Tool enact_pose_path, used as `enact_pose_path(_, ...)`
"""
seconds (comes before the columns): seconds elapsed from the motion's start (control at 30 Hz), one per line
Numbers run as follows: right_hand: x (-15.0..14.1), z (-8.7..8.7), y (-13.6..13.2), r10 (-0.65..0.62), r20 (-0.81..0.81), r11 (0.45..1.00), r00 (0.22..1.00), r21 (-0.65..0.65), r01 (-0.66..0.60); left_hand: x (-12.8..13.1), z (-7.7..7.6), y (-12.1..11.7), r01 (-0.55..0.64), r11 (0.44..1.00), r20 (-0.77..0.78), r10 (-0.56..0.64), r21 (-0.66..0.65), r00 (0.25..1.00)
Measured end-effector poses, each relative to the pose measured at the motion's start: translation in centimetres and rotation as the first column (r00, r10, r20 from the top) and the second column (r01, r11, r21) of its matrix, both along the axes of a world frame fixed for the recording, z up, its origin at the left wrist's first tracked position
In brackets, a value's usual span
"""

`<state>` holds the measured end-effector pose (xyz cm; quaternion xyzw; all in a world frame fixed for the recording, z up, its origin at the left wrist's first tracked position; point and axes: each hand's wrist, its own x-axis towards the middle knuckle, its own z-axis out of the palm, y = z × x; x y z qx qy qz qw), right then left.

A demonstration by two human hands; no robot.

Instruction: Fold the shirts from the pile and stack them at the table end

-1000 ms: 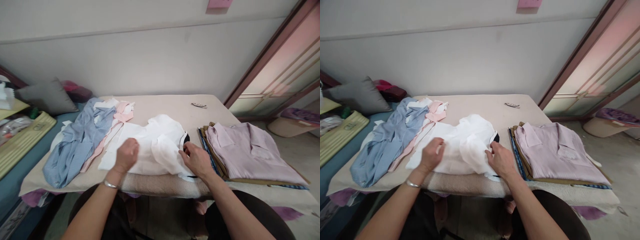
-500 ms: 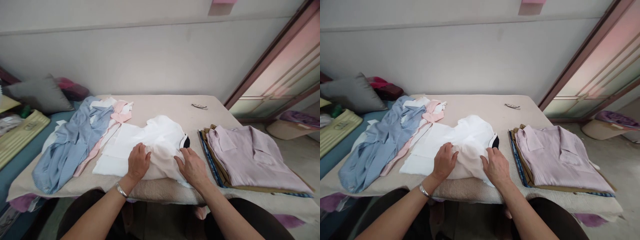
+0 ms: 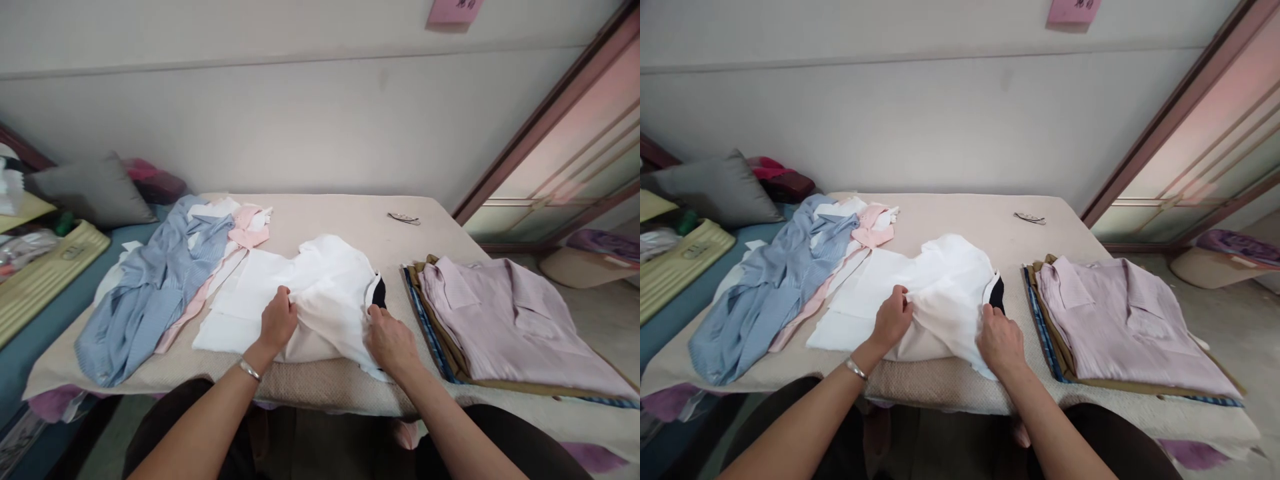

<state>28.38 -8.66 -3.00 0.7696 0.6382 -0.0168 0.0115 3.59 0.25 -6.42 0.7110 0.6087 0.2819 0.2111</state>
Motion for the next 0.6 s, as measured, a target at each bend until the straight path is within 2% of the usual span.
enact_pose_path(0.07, -0.3, 0.3, 0.0, 0.039, 0.041, 0.998, 0.998, 0.046, -0.041, 0.2, -0.1, -0.7, 0.053, 0.974, -0.189, -0.010, 0.221, 0.982)
enact_pose_path(0.13, -0.8, 0.4, -0.1, 0.144, 0.066, 0.983, 0.987, 0.106, -0.150, 0.3, -0.2, -1.2, 0.220, 0.914, -0.308, -0.113, 0.340, 0.945)
enact_pose_path(0.2, -1.1, 0.3, -0.3, 0.251, 0.060, 0.961, 0.966, 0.107, -0.257, 0.3, -0.2, -1.1, 0.400, 0.861, -0.411, -0.257, 0.314, 0.875)
enact_pose_path(0.27, -1.0, 0.0, -0.4, 0.297, 0.026, 0.951, 0.955, 0.079, -0.298, -0.1, 0.1, 0.1, 0.491, 0.846, -0.455, -0.361, 0.208, 0.814)
enact_pose_path(0.33, -0.4, 0.0, 0.2, 0.276, -0.042, 0.959, 0.960, 0.079, -0.272, -1.0, 0.6, 2.4, 0.458, 0.880, -0.419, -0.373, 0.121, 0.828)
enact_pose_path(0.4, 0.6, 0.5, 2.0, 0.219, -0.153, 0.973, 0.964, 0.109, -0.204, -2.6, 1.3, 5.5, 0.346, 0.934, -0.354, -0.295, 0.088, 0.887)
enact_pose_path(0.5, 2.1, 2.4, 7.7, 0.093, -0.411, 0.987, 0.907, 0.161, -0.028, -5.6, 1.7, 10.2, 0.142, 0.982, -0.277, -0.103, 0.125, 0.955)
enact_pose_path(0.53, 2.5, 3.1, 10.3, 0.041, -0.525, 0.985, 0.850, 0.164, 0.053, -6.6, 1.6, 11.5, 0.097, 0.986, -0.240, -0.062, 0.136, 0.969)
enact_pose_path(0.57, 2.7, 3.6, 13.0, -0.028, -0.668, 0.974, 0.743, 0.149, 0.170, -7.5, 1.3, 12.4, 0.068, 0.988, -0.193, -0.040, 0.140, 0.980)
enact_pose_path(0.6, 2.7, 4.1, 15.7, -0.099, -0.812, 0.960, 0.576, 0.075, 0.271, -8.3, 1.0, 13.1, 0.052, 0.990, -0.137, -0.034, 0.132, 0.990)
